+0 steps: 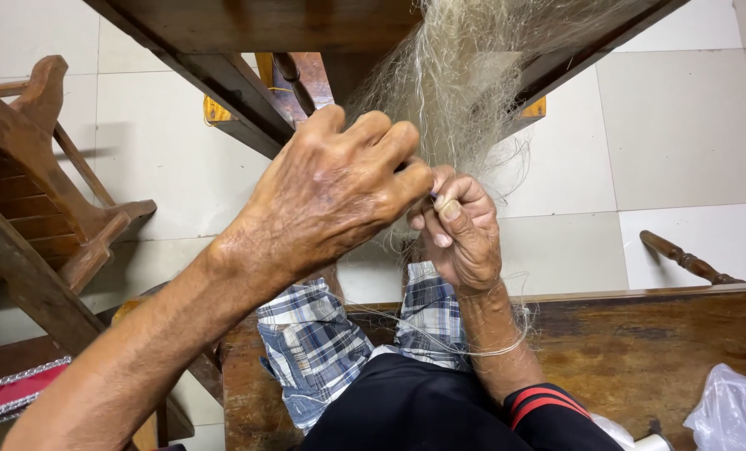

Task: Repairing a fine fishing net using scissors and a netting tool

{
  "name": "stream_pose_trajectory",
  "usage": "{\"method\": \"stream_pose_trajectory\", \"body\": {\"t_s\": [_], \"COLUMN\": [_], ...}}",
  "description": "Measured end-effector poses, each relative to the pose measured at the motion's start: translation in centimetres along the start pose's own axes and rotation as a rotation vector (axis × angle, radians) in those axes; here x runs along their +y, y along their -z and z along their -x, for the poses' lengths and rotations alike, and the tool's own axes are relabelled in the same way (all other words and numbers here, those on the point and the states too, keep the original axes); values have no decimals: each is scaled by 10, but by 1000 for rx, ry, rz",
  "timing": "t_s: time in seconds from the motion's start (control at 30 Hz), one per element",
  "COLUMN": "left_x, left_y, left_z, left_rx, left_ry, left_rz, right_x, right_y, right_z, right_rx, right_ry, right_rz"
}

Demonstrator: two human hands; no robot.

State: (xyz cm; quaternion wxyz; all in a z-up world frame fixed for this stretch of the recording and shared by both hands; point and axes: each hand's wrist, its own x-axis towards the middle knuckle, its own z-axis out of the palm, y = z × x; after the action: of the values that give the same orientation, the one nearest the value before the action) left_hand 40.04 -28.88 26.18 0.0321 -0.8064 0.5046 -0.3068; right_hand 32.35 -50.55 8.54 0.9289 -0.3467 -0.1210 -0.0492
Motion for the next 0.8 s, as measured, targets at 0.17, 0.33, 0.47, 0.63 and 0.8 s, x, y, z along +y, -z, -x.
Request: {"method": "stream_pose_trajectory", "body": {"t_s": [0.17,0.33,0.47,0.63,0.8], "left_x": [-9,-15,-19,-16,-2], "left_y": [-8,-24,-38,-39,-46], "left_z": [-16,-24,-28,-32,-26], "left_rx": [-51,-77,-181,-217,-100], "left_ry": [-88,-142,-210,-225,-233], "left_rz": [87,201,245,351,337], "right_x": [-8,-11,-6,3,4], "right_y": [3,8,15,28,29], "right_z": [-3,-3,-4,-5,0], "right_rx": [7,15,29,28,70], "right_ry": [-28,-104,-127,-148,-202], "right_rz": [19,0,-25,-61,-62]}}
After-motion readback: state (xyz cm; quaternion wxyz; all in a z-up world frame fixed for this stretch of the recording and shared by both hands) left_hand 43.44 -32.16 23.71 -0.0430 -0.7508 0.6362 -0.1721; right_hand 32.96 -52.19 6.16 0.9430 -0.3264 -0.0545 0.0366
